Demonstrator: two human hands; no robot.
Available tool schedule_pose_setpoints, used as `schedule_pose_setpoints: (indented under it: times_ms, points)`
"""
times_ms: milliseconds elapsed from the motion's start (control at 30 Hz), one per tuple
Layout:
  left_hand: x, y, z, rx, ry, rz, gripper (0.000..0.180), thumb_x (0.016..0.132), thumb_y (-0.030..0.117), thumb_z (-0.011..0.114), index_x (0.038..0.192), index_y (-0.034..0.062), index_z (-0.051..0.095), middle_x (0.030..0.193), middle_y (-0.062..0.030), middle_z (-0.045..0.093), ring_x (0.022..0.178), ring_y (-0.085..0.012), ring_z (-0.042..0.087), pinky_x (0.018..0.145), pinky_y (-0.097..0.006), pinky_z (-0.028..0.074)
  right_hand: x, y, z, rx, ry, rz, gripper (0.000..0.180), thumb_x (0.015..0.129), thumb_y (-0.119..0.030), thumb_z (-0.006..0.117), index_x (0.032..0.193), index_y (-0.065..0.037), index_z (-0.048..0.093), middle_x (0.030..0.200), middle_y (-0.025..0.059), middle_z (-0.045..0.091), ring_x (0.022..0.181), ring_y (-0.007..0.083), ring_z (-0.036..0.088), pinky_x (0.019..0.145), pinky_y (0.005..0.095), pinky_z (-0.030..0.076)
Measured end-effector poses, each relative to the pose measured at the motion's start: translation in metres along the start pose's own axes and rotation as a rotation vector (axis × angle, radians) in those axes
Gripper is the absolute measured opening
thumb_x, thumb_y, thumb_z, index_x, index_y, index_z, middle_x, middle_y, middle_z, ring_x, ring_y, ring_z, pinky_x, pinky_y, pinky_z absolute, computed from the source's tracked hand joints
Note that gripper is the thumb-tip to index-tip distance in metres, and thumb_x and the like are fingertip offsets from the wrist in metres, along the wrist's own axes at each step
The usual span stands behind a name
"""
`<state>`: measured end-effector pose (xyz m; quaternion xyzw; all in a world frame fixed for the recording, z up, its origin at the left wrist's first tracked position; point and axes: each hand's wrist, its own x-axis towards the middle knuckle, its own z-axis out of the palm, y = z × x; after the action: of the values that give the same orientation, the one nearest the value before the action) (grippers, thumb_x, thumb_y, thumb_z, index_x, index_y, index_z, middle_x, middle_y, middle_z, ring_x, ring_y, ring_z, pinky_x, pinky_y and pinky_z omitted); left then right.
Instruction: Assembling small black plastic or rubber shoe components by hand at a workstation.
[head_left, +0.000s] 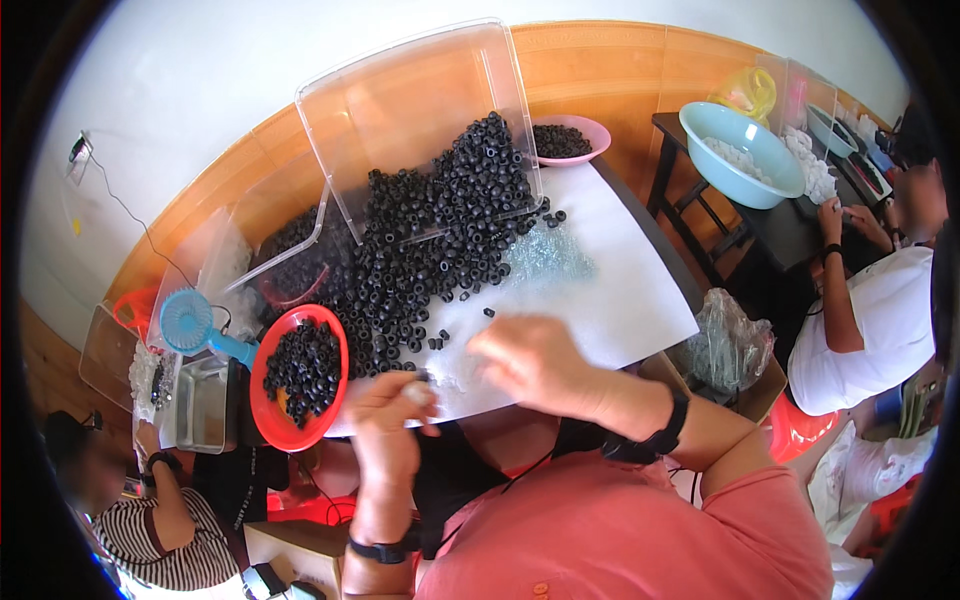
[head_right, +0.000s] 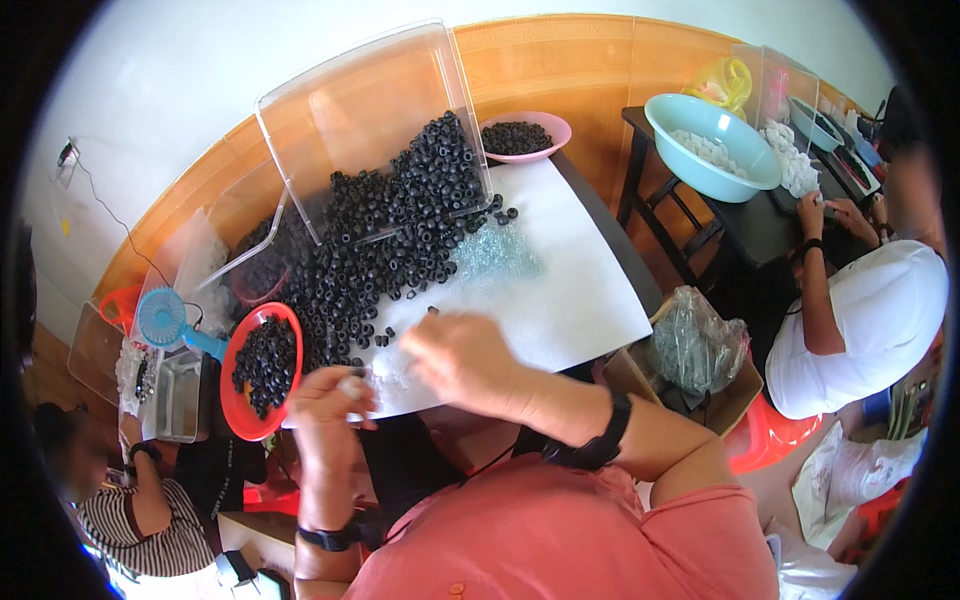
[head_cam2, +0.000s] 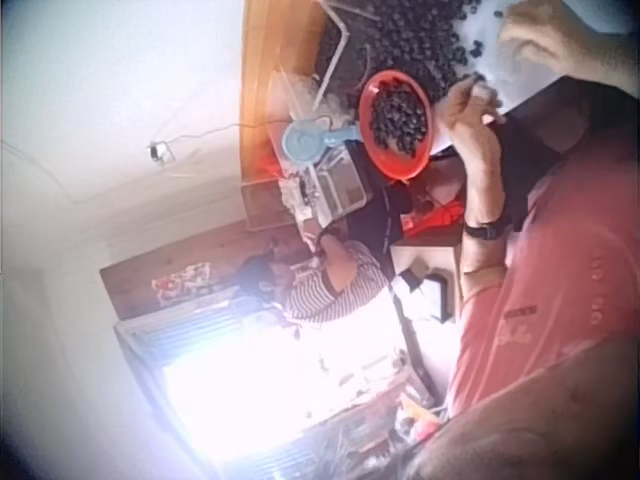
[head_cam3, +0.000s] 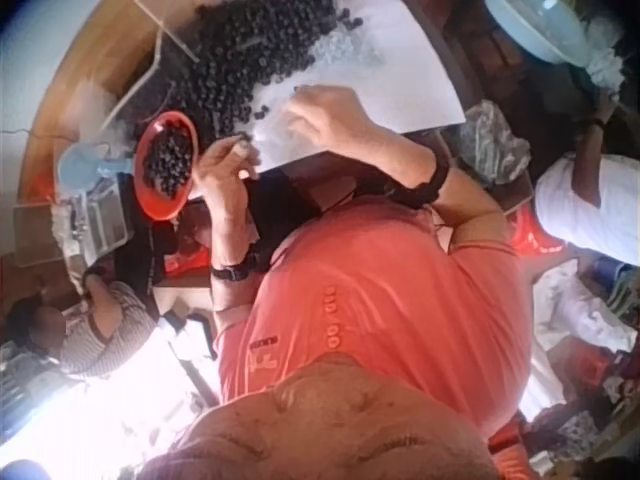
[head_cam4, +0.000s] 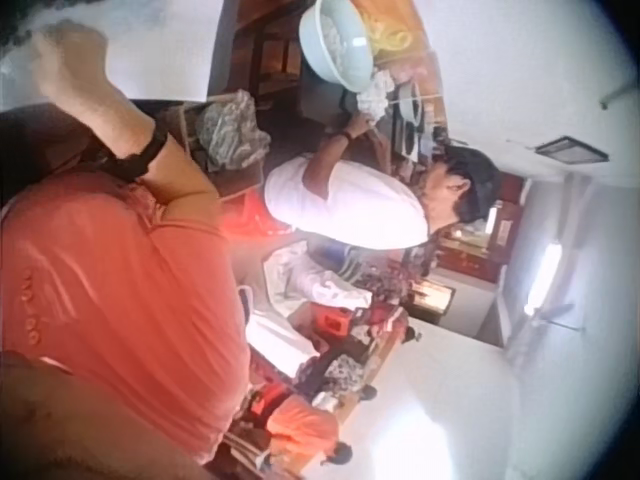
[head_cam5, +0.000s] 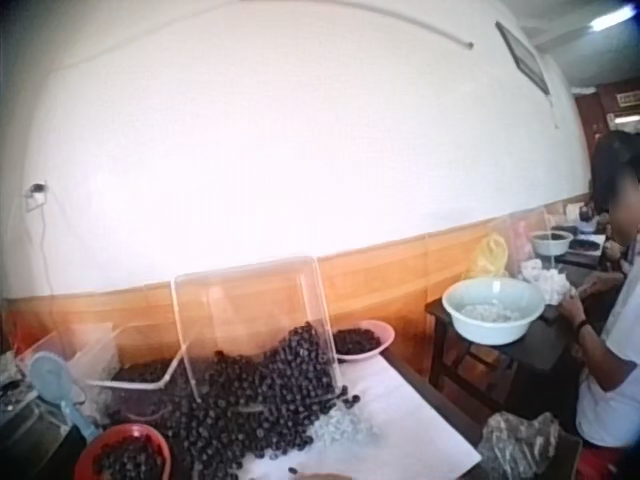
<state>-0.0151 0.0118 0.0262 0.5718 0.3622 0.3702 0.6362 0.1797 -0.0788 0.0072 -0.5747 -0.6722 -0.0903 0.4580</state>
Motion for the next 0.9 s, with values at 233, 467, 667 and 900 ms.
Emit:
schedule_pose_setpoints:
  times_ms: [233, 467, 667, 900]
  points:
    - [0.058, 0.030, -0.109, 0.480, 0.304, 0.220, 0.024, 0.074, -0.003, 0.073, 0.097, -0.0051, 0.070, 0.076, -0.0068, 0.062, 0.057, -0.0132, 0.055, 0.053, -0.024, 0.045, -0.006, 0.041, -0.023, -0.584, -0.240, 0.046, 0.008, 0.070, -0.006, 0.065, 0.078, -0.005, 0.064, 0.081, 0.0089, 0.060, 0.076, 0.0279, 0.060, 0.068, 0.0411, 0.045]
    - [0.040, 0.000, -0.025, 0.788, 0.076, 0.636, 0.023, 0.065, -0.008, 0.073, 0.087, -0.0006, 0.068, 0.087, -0.0102, 0.062, 0.082, -0.0247, 0.061, 0.068, -0.034, 0.050, -0.011, 0.044, -0.024, -0.656, -0.202, 0.105, 0.006, 0.073, -0.009, 0.062, 0.074, -0.004, 0.064, 0.082, 0.0120, 0.061, 0.077, 0.0277, 0.058, 0.069, 0.0409, 0.042]
    - [0.057, -0.013, 0.015, 1.142, -0.128, 0.900, 0.025, 0.066, -0.004, 0.069, 0.091, 0.0015, 0.068, 0.090, -0.0106, 0.061, 0.085, -0.0314, 0.057, 0.072, -0.041, 0.049, -0.021, 0.046, -0.033, -0.539, -0.180, 0.037, 0.008, 0.069, -0.009, 0.065, 0.075, -0.004, 0.062, 0.083, 0.0100, 0.059, 0.082, 0.0275, 0.057, 0.072, 0.0401, 0.040]
    - [0.073, -0.009, 0.050, 1.192, -0.165, 0.987, 0.032, 0.066, 0.004, 0.071, 0.098, 0.0018, 0.067, 0.101, -0.0120, 0.060, 0.098, -0.0334, 0.055, 0.082, -0.043, 0.048, -0.031, 0.049, -0.035, -0.501, -0.114, -0.008, 0.010, 0.069, -0.009, 0.065, 0.078, -0.004, 0.062, 0.085, 0.0096, 0.057, 0.084, 0.0266, 0.055, 0.073, 0.0399, 0.039]
